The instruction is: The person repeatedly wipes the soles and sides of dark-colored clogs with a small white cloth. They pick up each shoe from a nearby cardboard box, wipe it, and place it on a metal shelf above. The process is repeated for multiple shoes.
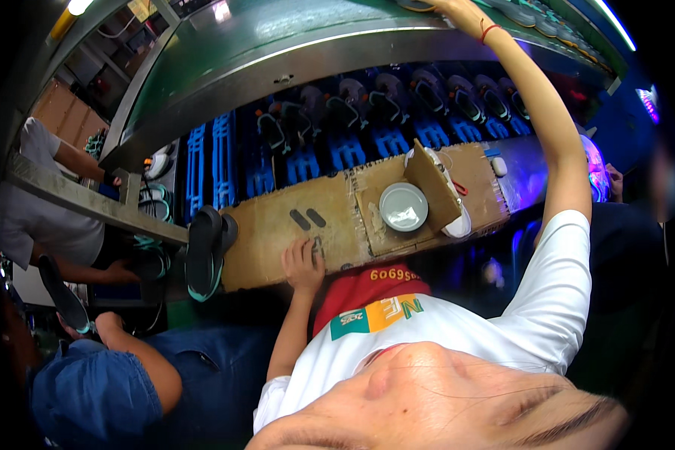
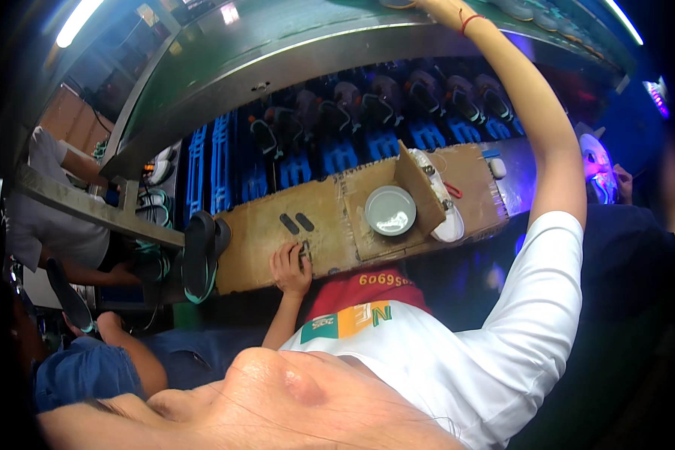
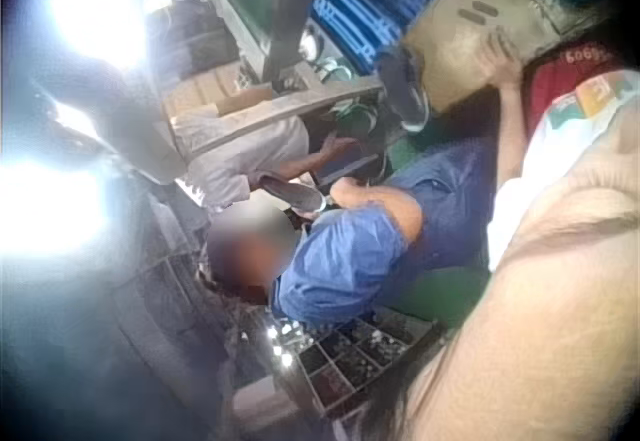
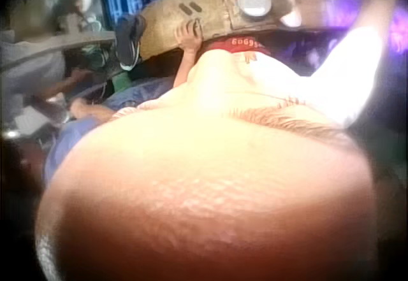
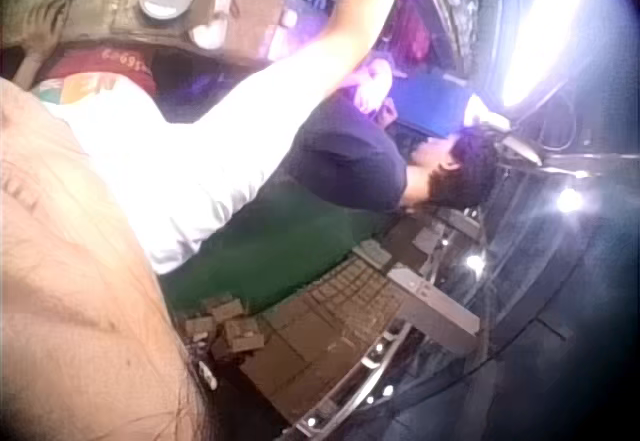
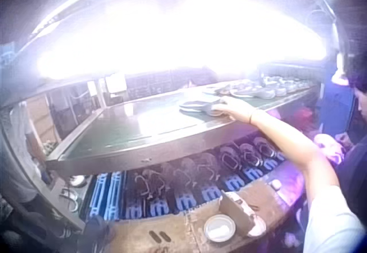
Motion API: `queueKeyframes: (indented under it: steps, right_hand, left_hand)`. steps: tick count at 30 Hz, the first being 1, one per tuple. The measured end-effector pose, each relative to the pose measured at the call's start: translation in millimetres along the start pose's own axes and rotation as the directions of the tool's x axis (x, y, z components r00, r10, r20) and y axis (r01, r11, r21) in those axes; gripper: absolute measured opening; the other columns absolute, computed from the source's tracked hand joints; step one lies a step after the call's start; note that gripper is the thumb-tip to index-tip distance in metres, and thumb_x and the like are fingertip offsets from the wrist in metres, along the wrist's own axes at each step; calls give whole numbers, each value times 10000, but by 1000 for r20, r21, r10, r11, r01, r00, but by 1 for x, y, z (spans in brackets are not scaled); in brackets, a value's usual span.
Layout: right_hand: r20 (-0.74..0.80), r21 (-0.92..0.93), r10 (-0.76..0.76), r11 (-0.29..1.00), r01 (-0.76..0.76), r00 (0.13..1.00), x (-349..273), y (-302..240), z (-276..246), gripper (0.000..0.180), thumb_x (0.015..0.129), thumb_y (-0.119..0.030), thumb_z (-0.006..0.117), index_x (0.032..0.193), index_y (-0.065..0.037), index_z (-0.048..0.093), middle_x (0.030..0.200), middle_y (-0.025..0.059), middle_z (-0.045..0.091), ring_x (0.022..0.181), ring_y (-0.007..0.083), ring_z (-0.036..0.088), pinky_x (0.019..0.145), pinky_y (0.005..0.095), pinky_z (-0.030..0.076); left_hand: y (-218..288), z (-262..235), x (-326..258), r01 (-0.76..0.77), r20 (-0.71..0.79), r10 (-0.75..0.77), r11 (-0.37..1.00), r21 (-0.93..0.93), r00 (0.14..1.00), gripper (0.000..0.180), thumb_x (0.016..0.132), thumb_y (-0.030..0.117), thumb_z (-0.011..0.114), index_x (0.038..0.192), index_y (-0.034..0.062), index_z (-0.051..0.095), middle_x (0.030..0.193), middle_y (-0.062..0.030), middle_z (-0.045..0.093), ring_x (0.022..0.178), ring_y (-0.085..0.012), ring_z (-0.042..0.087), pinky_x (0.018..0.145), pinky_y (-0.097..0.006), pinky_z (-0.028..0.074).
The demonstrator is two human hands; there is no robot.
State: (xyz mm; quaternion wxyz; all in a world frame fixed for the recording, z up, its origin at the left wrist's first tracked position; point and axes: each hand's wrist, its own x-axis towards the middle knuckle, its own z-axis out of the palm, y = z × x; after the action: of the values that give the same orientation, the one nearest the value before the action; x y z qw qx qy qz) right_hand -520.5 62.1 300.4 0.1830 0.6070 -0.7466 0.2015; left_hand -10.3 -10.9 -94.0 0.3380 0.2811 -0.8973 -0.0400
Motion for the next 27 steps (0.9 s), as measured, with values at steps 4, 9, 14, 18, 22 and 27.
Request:
queueKeyframes:
  steps: [4, 9, 14, 18, 22, 27]
  right_hand:
    - [-49, -261, -382, 897, 357, 923, 4, 33, 18, 425, 736, -10, 631, 1152, -89, 592, 1127, 199, 543, 1012, 397, 547, 893, 427, 459]
    - [-292, -113, -305, 952, 285, 906, -1, -61, 72, 304, 757, -71, 657, 1060, -56, 644, 1252, 249, 489, 1193, 432, 450, 1033, 478, 371]
    - [-311, -286, -358, 919, 273, 880, -126, -160, -3, 371, 889, -68, 638, 1237, -193, 658, 1392, 90, 508, 1345, 299, 418, 1077, 409, 378]
    - [-267, 34, -269, 957, 288, 926, -193, -223, 16, 322, 778, 60, 680, 1064, -83, 717, 1258, 133, 577, 1237, 352, 514, 1017, 430, 439]
    - [-163, 441, -98, 883, 161, 982, -258, -265, 46, 281, 749, 86, 697, 999, -40, 723, 1176, 169, 602, 1123, 329, 584, 888, 373, 519]
    - [61, 690, 26, 722, -61, 998, -300, -305, 95, 242, 783, 75, 676, 1008, -12, 693, 1064, 145, 645, 927, 258, 661, 760, 312, 531]
  left_hand:
    - [5, 6, 3, -11, -10, 11, 1000, -12, 1000, 333, 800, 216, 605, 1115, 108, 610, 1168, -79, 572, 1160, -283, 523, 1037, -469, 347]
    - [-22, -30, -20, 78, 3, -79, 990, 116, 997, 361, 785, 216, 618, 1128, 106, 607, 1167, -84, 564, 1174, -295, 508, 1043, -477, 344]
    - [1, -6, 6, 22, 3, -22, 998, -64, 1000, 420, 759, 220, 658, 1144, 66, 586, 1186, -132, 532, 1201, -335, 466, 1051, -496, 335]
    - [-9, -15, -2, 93, 7, -93, 984, -153, 996, 482, 759, 215, 682, 1185, 38, 541, 1223, -182, 483, 1224, -378, 419, 1051, -502, 325]
    - [-21, -36, 12, 272, -41, -285, 942, -195, 958, 658, 739, 202, 724, 1295, -9, 442, 1272, -214, 425, 1220, -418, 394, 1053, -504, 311]
    - [-126, -92, 34, 383, -270, -317, 891, 245, 909, 927, 640, 281, 814, 1377, -17, 337, 1382, -234, 348, 1329, -420, 310, 1102, -506, 266]
